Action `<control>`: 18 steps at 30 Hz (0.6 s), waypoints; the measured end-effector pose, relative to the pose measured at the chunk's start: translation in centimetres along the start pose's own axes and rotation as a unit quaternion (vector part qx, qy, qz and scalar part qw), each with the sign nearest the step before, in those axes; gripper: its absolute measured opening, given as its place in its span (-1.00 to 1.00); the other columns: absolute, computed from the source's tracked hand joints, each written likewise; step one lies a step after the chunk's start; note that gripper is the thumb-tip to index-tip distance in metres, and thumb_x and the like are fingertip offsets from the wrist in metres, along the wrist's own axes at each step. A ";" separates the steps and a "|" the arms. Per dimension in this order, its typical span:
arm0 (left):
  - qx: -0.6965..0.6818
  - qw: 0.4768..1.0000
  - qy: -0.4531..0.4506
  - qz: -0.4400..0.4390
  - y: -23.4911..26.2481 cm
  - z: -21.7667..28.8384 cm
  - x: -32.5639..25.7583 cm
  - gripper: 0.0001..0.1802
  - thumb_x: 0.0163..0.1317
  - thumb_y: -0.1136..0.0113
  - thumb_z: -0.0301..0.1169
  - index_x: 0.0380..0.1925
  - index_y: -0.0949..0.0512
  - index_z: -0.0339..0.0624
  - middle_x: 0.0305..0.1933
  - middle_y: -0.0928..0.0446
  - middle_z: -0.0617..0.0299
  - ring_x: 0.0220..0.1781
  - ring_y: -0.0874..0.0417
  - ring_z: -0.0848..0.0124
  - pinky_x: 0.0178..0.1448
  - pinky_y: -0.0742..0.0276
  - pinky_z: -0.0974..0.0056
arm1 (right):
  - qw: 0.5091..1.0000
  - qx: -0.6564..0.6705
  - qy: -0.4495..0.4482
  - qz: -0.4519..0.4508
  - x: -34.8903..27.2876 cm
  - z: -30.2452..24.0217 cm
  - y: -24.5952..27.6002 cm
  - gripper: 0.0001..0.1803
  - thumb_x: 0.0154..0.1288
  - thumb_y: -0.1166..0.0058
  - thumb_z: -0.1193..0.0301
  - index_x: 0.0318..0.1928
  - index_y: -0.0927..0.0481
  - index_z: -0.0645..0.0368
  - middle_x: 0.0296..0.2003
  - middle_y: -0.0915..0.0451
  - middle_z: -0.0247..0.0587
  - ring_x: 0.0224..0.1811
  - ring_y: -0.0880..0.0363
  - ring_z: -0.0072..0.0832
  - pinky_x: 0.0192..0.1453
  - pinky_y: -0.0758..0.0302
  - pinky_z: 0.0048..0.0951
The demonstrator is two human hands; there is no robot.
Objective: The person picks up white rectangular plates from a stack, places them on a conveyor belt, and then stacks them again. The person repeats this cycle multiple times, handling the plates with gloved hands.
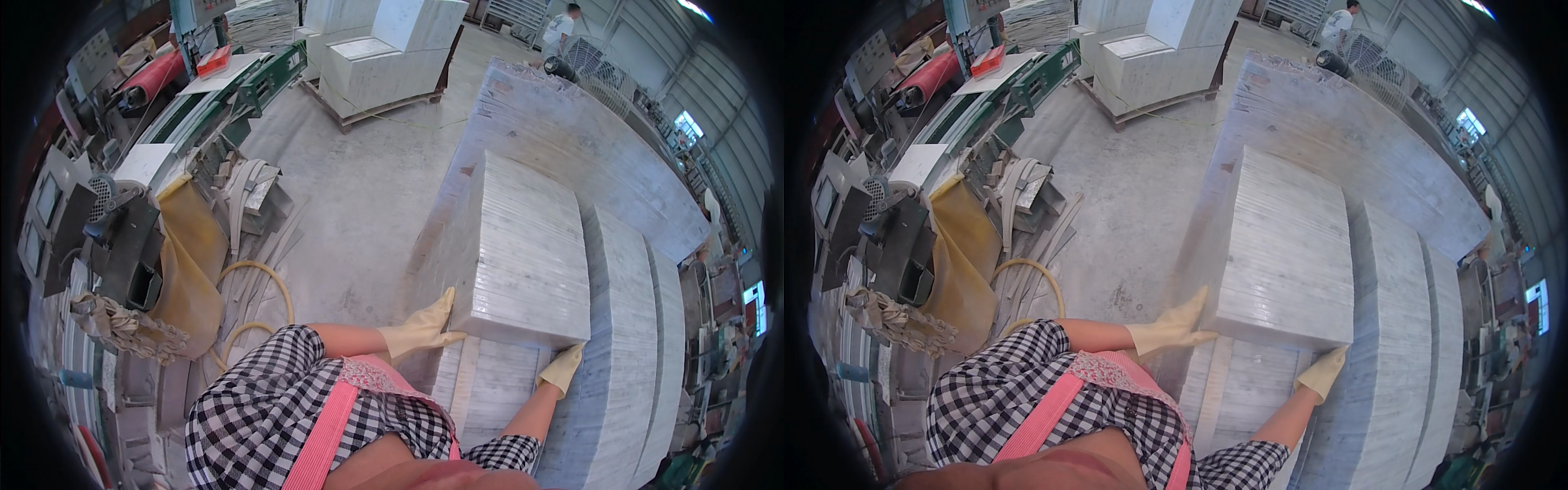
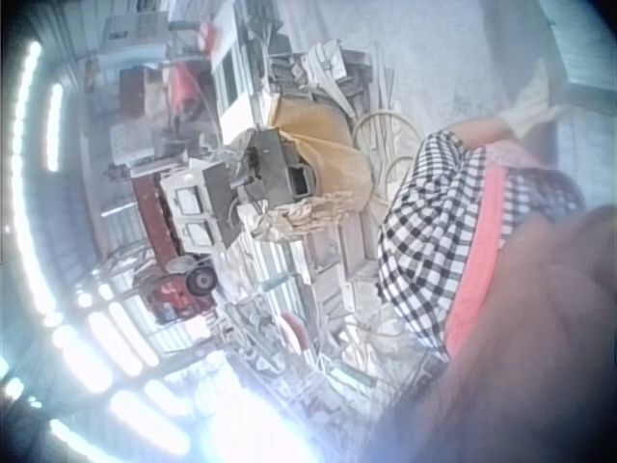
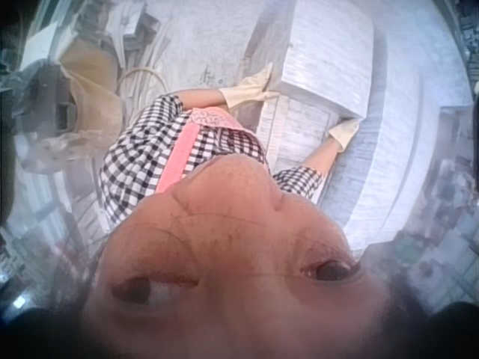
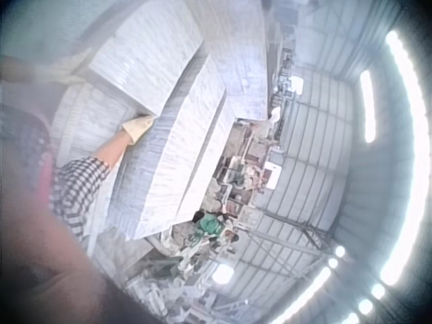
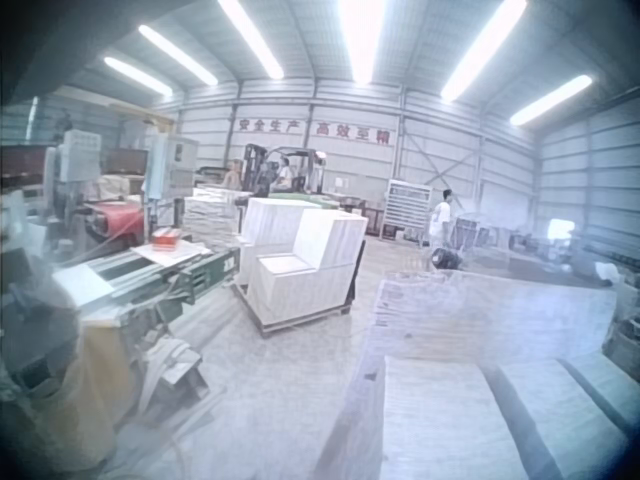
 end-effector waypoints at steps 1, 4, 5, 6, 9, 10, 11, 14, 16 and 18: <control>0.008 1.000 -0.003 0.008 0.1 0.1 -0.1 0.21 0.22 -0.30 0.10 0.51 0.16 -0.48 0.52 -0.09 -0.41 0.55 -0.20 -0.12 0.56 -0.20 0.13 | 1.000 -0.005 0.000 0.001 -0.2 -0.2 0.0 -0.17 0.56 0.38 -0.22 0.55 -0.10 0.11 0.55 -0.12 -0.16 0.56 -0.11 -0.35 0.58 0.01 -0.37; -0.011 1.000 0.003 -0.004 0.1 0.1 -0.1 0.21 0.21 -0.30 0.11 0.51 0.16 -0.47 0.52 -0.09 -0.41 0.55 -0.20 -0.11 0.56 -0.19 0.14 | 1.000 0.001 -0.016 0.005 -0.5 -0.6 -0.2 -0.17 0.55 0.37 -0.23 0.54 -0.13 0.11 0.55 -0.13 -0.16 0.56 -0.11 -0.35 0.58 0.01 -0.37; -0.013 1.000 0.000 -0.003 0.1 0.1 0.0 0.21 0.21 -0.30 0.11 0.52 0.16 -0.46 0.52 -0.09 -0.40 0.55 -0.20 -0.11 0.56 -0.19 0.14 | 1.000 -0.003 -0.014 0.010 -0.5 -0.8 -0.2 -0.16 0.54 0.37 -0.24 0.54 -0.13 0.12 0.54 -0.14 -0.16 0.55 -0.12 -0.35 0.58 0.00 -0.37; -0.016 1.000 -0.003 -0.002 0.1 0.0 0.0 0.21 0.21 -0.30 0.11 0.52 0.17 -0.44 0.53 -0.09 -0.39 0.56 -0.19 -0.11 0.57 -0.19 0.14 | 1.000 -0.007 -0.012 0.015 -0.6 -0.9 -0.2 -0.14 0.54 0.37 -0.25 0.54 -0.13 0.12 0.54 -0.15 -0.16 0.54 -0.14 -0.36 0.58 0.00 -0.37; -0.022 1.000 -0.001 -0.001 -0.1 -0.4 0.2 0.21 0.21 -0.30 0.11 0.53 0.19 -0.42 0.53 -0.09 -0.37 0.56 -0.19 -0.10 0.57 -0.18 0.14 | 0.999 -0.025 -0.027 0.034 -0.3 -0.4 -0.2 -0.18 0.57 0.38 -0.19 0.52 -0.15 0.18 0.51 -0.20 -0.13 0.50 -0.20 -0.34 0.56 -0.06 -0.35; -0.030 0.999 -0.015 0.012 -0.1 -0.3 0.1 0.22 0.21 -0.30 0.10 0.53 0.19 -0.41 0.54 -0.09 -0.36 0.56 -0.19 -0.09 0.57 -0.18 0.14 | 0.999 -0.035 0.006 0.033 -0.4 -0.5 0.0 -0.21 0.59 0.38 -0.16 0.51 -0.16 0.21 0.49 -0.22 -0.11 0.48 -0.23 -0.33 0.55 -0.08 -0.34; -0.014 1.000 0.007 0.005 -0.2 -0.7 0.1 0.21 0.21 -0.31 0.08 0.54 0.20 -0.40 0.53 -0.10 -0.36 0.56 -0.20 -0.09 0.57 -0.18 0.13 | 0.991 -0.126 0.042 0.026 -0.1 -0.5 -0.2 -0.26 0.61 0.39 -0.09 0.48 -0.19 0.24 0.46 -0.27 -0.08 0.45 -0.27 -0.31 0.53 -0.14 -0.33; -0.010 1.000 0.002 -0.018 -0.4 -0.9 0.5 0.21 0.21 -0.32 0.05 0.53 0.21 -0.41 0.53 -0.10 -0.36 0.56 -0.21 -0.10 0.56 -0.18 0.12 | 0.986 -0.146 0.069 0.040 0.4 0.2 0.0 -0.40 0.67 0.44 0.09 0.41 -0.25 0.31 0.36 -0.38 -0.02 0.37 -0.37 -0.29 0.46 -0.28 -0.35; -0.030 0.999 0.020 -0.035 -0.3 -0.8 0.8 0.22 0.21 -0.31 0.08 0.52 0.20 -0.48 0.53 -0.08 -0.41 0.56 -0.19 -0.12 0.58 -0.15 0.11 | 0.869 -0.466 0.149 0.077 0.5 -0.6 -0.3 -0.43 0.67 0.40 0.18 0.44 -0.24 0.32 0.39 -0.36 0.00 0.44 -0.32 -0.28 0.56 -0.15 -0.36; -0.064 0.997 0.001 -0.042 0.1 0.0 0.9 0.21 0.20 -0.33 0.03 0.51 0.20 -0.48 0.52 -0.11 -0.40 0.55 -0.21 -0.11 0.56 -0.17 0.12 | 0.993 -0.107 0.020 0.053 0.8 0.3 0.2 -0.28 0.62 0.39 -0.10 0.30 -0.44 0.31 0.18 -0.55 -0.13 0.22 -0.47 -0.37 0.34 -0.33 -0.40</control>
Point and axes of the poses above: each hand's wrist, its own x-axis towards the middle knuckle, its own y-axis out of the back of the hand, z = x × y, the point moved 5 cm from there along x, towards the middle knuckle
